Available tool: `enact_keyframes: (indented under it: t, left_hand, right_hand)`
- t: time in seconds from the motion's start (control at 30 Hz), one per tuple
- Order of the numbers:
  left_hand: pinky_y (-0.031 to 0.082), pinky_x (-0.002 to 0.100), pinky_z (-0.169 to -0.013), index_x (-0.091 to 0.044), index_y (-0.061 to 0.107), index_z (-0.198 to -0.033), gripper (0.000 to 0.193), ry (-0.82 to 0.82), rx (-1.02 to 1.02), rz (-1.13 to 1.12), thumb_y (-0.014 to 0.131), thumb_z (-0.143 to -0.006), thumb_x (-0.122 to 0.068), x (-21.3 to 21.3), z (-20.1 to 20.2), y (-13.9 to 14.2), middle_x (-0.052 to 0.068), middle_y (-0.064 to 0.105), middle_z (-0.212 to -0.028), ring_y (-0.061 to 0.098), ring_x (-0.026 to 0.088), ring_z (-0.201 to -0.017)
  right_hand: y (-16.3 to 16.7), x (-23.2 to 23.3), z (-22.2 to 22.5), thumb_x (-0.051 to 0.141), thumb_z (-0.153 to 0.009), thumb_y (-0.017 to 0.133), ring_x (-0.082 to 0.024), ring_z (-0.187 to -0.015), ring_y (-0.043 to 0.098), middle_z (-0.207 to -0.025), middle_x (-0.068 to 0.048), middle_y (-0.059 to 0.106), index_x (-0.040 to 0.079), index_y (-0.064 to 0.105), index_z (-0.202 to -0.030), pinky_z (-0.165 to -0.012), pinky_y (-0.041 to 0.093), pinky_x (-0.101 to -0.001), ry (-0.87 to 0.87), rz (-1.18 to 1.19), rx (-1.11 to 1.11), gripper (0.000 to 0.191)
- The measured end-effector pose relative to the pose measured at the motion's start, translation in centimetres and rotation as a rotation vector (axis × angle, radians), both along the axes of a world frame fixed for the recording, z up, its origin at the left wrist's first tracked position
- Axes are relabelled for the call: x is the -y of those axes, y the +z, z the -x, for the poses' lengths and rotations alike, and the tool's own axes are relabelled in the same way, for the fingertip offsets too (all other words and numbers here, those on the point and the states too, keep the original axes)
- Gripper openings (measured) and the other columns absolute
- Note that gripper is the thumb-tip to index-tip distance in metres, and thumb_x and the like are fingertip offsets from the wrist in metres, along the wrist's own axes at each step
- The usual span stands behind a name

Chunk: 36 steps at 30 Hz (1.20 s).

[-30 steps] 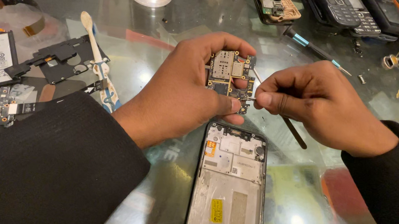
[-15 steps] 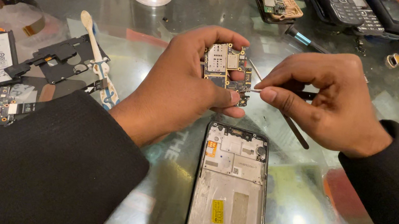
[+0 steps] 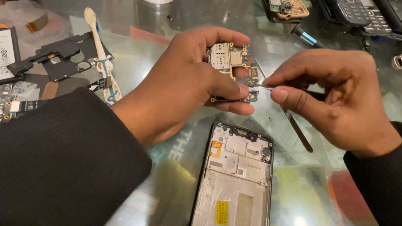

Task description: The person holds a disassembled phone motherboard in one hand and uses a small tool to pry and work on components along its edge. Near the end, the person places the motherboard into the open phone frame on the work surface and presses it into position.

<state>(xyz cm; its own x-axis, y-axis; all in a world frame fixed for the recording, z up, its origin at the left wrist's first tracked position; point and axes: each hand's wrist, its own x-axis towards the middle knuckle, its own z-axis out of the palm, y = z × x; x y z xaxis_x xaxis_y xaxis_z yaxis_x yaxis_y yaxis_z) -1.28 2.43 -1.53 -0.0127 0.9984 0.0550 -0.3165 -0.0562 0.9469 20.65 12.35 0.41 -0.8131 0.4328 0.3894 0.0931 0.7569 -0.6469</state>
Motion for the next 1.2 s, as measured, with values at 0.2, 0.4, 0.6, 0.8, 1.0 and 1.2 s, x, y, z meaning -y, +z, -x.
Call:
enact_keyframes:
  t: [0.2,0.4,0.6,0.8,1.0,1.2]
  left_hand:
    - [0.067,0.030,-0.067,0.006,0.045,-0.142,0.066,0.014,-0.004,-0.007,0.070,-0.082,0.006,0.0,0.1,-0.1,0.017,0.067,-0.100,0.076,0.022,-0.073]
    - [0.067,0.028,-0.063,0.008,0.046,-0.142,0.066,0.010,0.002,0.030,0.070,-0.080,0.007,-0.2,0.2,-0.2,0.019,0.072,-0.096,0.077,0.023,-0.070]
    - [0.066,0.028,-0.063,0.009,0.045,-0.141,0.067,0.011,-0.016,-0.001,0.070,-0.080,0.008,-0.2,0.2,-0.4,0.020,0.073,-0.100,0.077,0.022,-0.072]
    - [0.068,0.028,-0.065,0.009,0.045,-0.142,0.066,0.004,-0.026,0.000,0.070,-0.081,0.008,-0.2,0.2,-0.4,0.020,0.072,-0.099,0.077,0.021,-0.073]
    - [0.067,0.027,-0.064,0.008,0.045,-0.141,0.065,0.005,-0.027,0.015,0.070,-0.081,0.008,-0.1,0.1,-0.3,0.020,0.072,-0.099,0.077,0.022,-0.072]
    - [0.069,0.028,-0.067,0.009,0.047,-0.139,0.062,-0.001,-0.033,-0.022,0.070,-0.082,0.010,0.0,-0.2,-0.5,0.015,0.066,-0.103,0.076,0.021,-0.076]
  right_hand:
    - [1.1,1.3,0.4,0.007,-0.081,0.086,-0.017,-0.071,0.068,-0.089,-0.015,0.074,-0.002,0.078,-0.094,-0.062,0.053,-0.0282,-0.140,-0.518,-0.018,0.018]
    - [2.0,1.6,0.9,0.005,-0.084,0.085,-0.020,-0.074,0.069,-0.090,-0.016,0.072,-0.004,0.076,-0.096,-0.065,0.054,-0.0293,-0.185,-0.559,-0.056,0.017]
    - [1.7,2.0,1.0,0.004,-0.082,0.083,-0.020,-0.072,0.072,-0.084,-0.013,0.073,0.000,0.078,-0.089,-0.064,0.055,-0.0285,-0.091,-0.541,0.013,0.009]
    - [1.2,1.6,0.6,0.008,-0.088,0.085,-0.017,-0.077,0.073,-0.092,-0.010,0.075,0.004,0.079,-0.095,-0.068,0.057,-0.0274,-0.129,-0.541,0.038,0.010]
    - [1.0,1.9,0.7,0.004,-0.078,0.085,-0.022,-0.072,0.072,-0.086,-0.013,0.073,0.001,0.077,-0.089,-0.062,0.056,-0.0303,-0.135,-0.578,0.029,0.013]
    - [1.3,2.4,1.2,0.002,-0.077,0.085,-0.024,-0.071,0.072,-0.086,-0.014,0.072,0.001,0.077,-0.089,-0.063,0.055,-0.0315,-0.136,-0.621,0.029,0.014]
